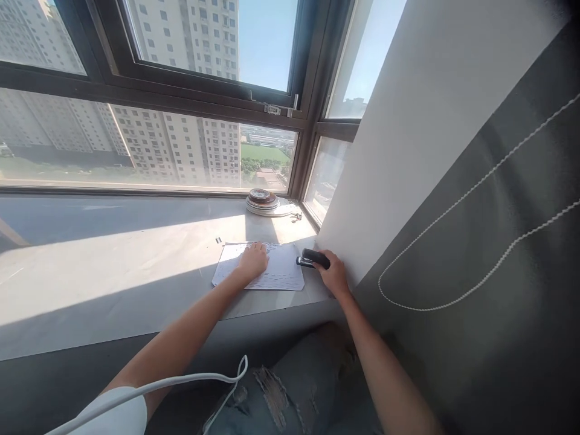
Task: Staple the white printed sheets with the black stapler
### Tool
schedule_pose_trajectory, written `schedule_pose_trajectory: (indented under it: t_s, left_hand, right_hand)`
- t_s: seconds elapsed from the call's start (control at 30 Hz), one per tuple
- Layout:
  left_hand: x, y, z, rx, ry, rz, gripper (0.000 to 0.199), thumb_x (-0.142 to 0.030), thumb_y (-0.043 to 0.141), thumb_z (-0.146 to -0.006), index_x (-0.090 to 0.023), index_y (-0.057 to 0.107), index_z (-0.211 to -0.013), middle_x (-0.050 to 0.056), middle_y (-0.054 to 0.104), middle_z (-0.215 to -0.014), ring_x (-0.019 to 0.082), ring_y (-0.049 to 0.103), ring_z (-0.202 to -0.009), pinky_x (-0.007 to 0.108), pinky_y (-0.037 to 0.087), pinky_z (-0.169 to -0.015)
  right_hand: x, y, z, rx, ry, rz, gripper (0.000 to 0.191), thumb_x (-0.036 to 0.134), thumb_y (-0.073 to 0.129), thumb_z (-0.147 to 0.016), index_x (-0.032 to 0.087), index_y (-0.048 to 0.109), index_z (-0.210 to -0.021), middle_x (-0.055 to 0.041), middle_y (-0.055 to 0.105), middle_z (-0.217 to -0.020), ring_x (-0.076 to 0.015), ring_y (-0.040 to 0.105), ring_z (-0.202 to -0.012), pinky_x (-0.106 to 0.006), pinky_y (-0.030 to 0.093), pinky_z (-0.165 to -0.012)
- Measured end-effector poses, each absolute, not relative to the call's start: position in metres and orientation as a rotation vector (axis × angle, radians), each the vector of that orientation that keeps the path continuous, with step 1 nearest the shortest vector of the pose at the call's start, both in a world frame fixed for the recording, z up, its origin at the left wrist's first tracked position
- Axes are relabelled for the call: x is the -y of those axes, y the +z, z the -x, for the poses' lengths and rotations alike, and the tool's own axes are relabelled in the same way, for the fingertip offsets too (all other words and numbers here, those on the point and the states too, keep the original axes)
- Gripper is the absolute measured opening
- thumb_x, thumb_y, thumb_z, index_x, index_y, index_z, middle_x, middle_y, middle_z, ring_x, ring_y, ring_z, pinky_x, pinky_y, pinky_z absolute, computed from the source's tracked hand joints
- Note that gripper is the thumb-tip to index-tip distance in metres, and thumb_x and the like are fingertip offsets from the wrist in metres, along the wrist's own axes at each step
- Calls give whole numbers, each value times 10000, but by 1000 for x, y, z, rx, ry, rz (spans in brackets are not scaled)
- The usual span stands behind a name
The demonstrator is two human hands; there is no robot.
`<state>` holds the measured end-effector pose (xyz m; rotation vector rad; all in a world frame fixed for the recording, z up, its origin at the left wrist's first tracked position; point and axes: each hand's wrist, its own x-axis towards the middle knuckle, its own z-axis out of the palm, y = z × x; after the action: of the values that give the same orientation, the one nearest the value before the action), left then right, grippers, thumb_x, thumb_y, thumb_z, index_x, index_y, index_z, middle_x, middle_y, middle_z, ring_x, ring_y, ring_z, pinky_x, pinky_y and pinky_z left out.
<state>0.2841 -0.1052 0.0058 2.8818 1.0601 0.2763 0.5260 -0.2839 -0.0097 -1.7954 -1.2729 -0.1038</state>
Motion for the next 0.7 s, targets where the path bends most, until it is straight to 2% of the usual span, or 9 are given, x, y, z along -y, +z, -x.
schedule_pose_trajectory:
  t_s: [0.1, 0.17, 0.23, 0.33, 0.4, 0.53, 0.63, 0.7]
  left_hand:
    - [113, -1, -294, -1001, 423, -2797, 376, -204, 423, -1041, -93, 643, -1325, 239, 631, -1350, 339, 594, -1291, 493, 477, -1123]
    - [119, -4, -295, -800, 464, -2777, 415, -194, 397, -1054, -143, 630, -1393, 204, 600, -1473, 324, 552, -1389, 517, 419, -1209]
    - [125, -4, -295, -653, 391, -2784, 453, -325, 417, -1087, -241, 595, -1495, 144, 506, -1634, 378, 416, -1537, 652, 295, -1273]
    - [132, -2, -295, -720, 230, -2772, 630, -632, 488, -1040, -347, 514, -1602, 113, 369, -1750, 549, 210, -1604, 896, 122, -1178]
    - [136, 0, -297, -794, 190, -2756, 716, -704, 504, -1005, -355, 484, -1630, 127, 341, -1764, 605, 160, -1597, 948, 75, -1125]
    - [141, 1, -302, -844, 228, -2740, 715, -680, 550, -992, -325, 515, -1611, 146, 359, -1752, 602, 163, -1600, 938, 99, -1137]
    - [143, 2, -303, -727, 286, -2775, 661, -588, 578, -1007, -284, 525, -1592, 152, 369, -1746, 519, 204, -1622, 869, 141, -1202]
    - [144, 2, -303, -620, 293, -2791, 635, -532, 565, -1025, -307, 490, -1615, 124, 366, -1753, 473, 225, -1631, 837, 150, -1229]
  right_hand:
    - [297, -16, -522, 1212, -215, 1883, 337, 306, 661, -892, 184, 704, -1203, -164, 755, -1205, -349, 684, -1117, -517, 536, -1022]
    - [299, -19, -517, 1198, -224, 1923, 336, 284, 654, -886, 174, 703, -1200, -169, 755, -1196, -357, 681, -1113, -519, 535, -1019]
    - [298, -22, -514, 1185, -216, 1946, 336, 263, 650, -872, 171, 708, -1189, -165, 760, -1179, -360, 682, -1103, -523, 537, -1015]
    - [301, -25, -515, 1144, -221, 1951, 337, 267, 660, -862, 178, 722, -1181, -167, 766, -1187, -361, 690, -1108, -525, 540, -1022]
    - [305, -25, -518, 1142, -181, 1943, 333, 285, 682, -858, 194, 733, -1174, -157, 776, -1191, -352, 706, -1103, -514, 548, -1022]
    - [307, -14, -520, 1208, -4, 1927, 317, 289, 742, -834, 245, 760, -1147, -91, 809, -1135, -312, 745, -1052, -456, 572, -983]
    - [301, 3, -516, 1326, 89, 1945, 276, 303, 780, -834, 264, 782, -1107, -55, 818, -1040, -289, 758, -985, -413, 575, -922]
    - [296, 14, -514, 1421, 103, 1967, 238, 297, 798, -837, 257, 793, -1072, -56, 814, -1025, -280, 753, -970, -394, 564, -901]
